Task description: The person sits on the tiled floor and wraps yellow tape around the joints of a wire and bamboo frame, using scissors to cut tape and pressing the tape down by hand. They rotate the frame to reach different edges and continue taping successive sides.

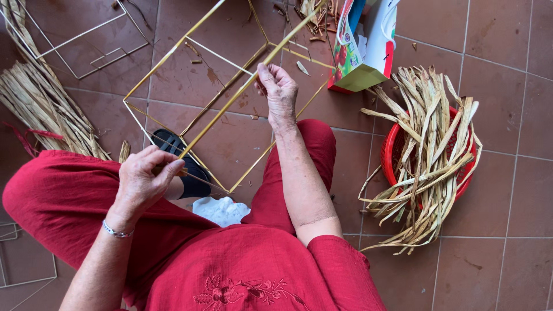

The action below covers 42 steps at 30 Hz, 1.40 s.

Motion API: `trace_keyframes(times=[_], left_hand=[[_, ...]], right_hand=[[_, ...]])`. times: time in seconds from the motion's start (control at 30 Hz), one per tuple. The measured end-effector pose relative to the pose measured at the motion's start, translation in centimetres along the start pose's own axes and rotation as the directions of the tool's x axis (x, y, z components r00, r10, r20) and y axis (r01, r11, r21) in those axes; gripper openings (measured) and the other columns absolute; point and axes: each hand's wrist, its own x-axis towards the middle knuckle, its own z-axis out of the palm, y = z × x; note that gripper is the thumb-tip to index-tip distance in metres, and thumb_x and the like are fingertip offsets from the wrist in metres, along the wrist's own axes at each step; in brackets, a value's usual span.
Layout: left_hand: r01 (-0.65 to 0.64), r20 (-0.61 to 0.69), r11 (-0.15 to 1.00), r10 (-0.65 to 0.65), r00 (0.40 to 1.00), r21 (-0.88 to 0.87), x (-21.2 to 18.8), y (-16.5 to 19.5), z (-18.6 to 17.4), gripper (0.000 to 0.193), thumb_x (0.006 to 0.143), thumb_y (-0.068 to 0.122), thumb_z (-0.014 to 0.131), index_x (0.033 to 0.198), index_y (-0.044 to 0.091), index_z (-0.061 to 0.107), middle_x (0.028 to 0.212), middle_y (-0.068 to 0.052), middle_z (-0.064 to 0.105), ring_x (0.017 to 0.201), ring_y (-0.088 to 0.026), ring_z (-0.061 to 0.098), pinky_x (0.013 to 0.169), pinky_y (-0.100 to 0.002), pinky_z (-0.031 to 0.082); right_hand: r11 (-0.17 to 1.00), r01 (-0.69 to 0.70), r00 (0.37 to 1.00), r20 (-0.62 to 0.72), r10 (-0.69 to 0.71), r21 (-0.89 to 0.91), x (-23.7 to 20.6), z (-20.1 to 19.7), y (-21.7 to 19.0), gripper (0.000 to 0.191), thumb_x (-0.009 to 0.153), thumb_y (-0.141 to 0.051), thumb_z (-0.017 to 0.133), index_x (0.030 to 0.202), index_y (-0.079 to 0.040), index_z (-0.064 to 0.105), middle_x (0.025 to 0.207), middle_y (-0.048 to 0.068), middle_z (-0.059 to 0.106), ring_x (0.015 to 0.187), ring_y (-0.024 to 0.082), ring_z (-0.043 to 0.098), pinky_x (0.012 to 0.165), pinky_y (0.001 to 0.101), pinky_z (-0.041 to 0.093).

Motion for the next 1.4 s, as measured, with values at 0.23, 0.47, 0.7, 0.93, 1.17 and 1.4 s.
trace_keyframes(times=[0.23, 0.47, 0.7, 0.93, 1.17, 1.4], left_hand=[[0.029, -0.008, 0.996, -0.028, 1.000, 0.088, -0.9, 0.0, -0.9, 0.010, 0.087, 0.017, 0.081, 0.091, 0.009, 0.077, 0.074, -0.006, 0.061, 0.064, -0.022, 0.062, 0.058, -0.034, 0.048], [-0.063, 0.031, 0.987, 0.059, 0.998, 0.145, -1.8, -0.8, -1.7, 0.011, 0.085, 0.018, 0.080, 0.090, 0.009, 0.074, 0.075, -0.006, 0.061, 0.064, -0.025, 0.061, 0.058, -0.037, 0.048], [-0.021, 0.061, 0.985, 0.010, 0.998, 0.173, -3.3, -1.2, -2.2, 0.011, 0.085, 0.019, 0.079, 0.089, 0.010, 0.074, 0.074, -0.006, 0.062, 0.064, -0.025, 0.061, 0.059, -0.037, 0.048], [0.005, 0.051, 0.990, -0.012, 0.999, 0.142, -3.8, -1.8, -2.3, 0.010, 0.088, 0.019, 0.077, 0.089, 0.010, 0.073, 0.076, -0.005, 0.061, 0.066, -0.023, 0.060, 0.062, -0.035, 0.048], [-0.040, 0.044, 0.987, 0.034, 0.998, 0.158, -3.5, -1.3, -1.3, 0.014, 0.085, 0.021, 0.079, 0.087, 0.009, 0.072, 0.075, -0.006, 0.059, 0.067, -0.025, 0.060, 0.062, -0.036, 0.048], [-0.004, -0.013, 0.994, 0.006, 1.000, 0.106, -2.4, -1.2, -0.6, 0.013, 0.087, 0.021, 0.079, 0.084, 0.010, 0.073, 0.075, -0.005, 0.061, 0.065, -0.024, 0.061, 0.060, -0.036, 0.047]], right_hand=[[0.988, -0.104, 0.987, 0.133, 0.089, 0.111, 0.0, 0.7, -0.4, 0.017, 0.100, -0.023, 0.068, 0.091, -0.008, 0.068, 0.081, 0.000, 0.070, 0.062, 0.006, 0.058, 0.052, 0.0219, 0.044], [1.000, 0.005, 0.997, 0.076, -0.003, -0.025, 3.2, -1.0, -3.0, 0.024, 0.107, -0.024, 0.059, 0.104, -0.004, 0.072, 0.092, 0.006, 0.076, 0.070, 0.008, 0.067, 0.064, 0.0238, 0.057], [0.973, 0.073, 0.989, 0.109, -0.099, 0.218, 6.9, -5.0, -5.9, 0.025, 0.105, -0.027, 0.061, 0.117, -0.006, 0.066, 0.092, 0.011, 0.076, 0.076, 0.017, 0.073, 0.070, 0.0327, 0.063], [0.961, 0.126, 0.982, 0.103, -0.156, 0.247, 7.0, -5.5, -5.3, 0.021, 0.106, -0.028, 0.062, 0.109, -0.007, 0.062, 0.085, 0.010, 0.072, 0.072, 0.018, 0.071, 0.066, 0.0340, 0.062], [0.964, 0.204, 0.974, 0.065, -0.217, 0.169, 8.3, -6.0, -4.7, 0.024, 0.108, -0.029, 0.064, 0.099, -0.007, 0.059, 0.069, 0.011, 0.067, 0.058, 0.020, 0.066, 0.050, 0.0261, 0.045], [0.988, 0.085, 0.993, 0.072, -0.095, 0.129, 8.0, -4.7, -5.3, 0.037, 0.107, -0.034, 0.054, 0.128, -0.004, 0.058, 0.074, 0.008, 0.068, 0.059, 0.015, 0.066, 0.055, 0.0294, 0.058]])
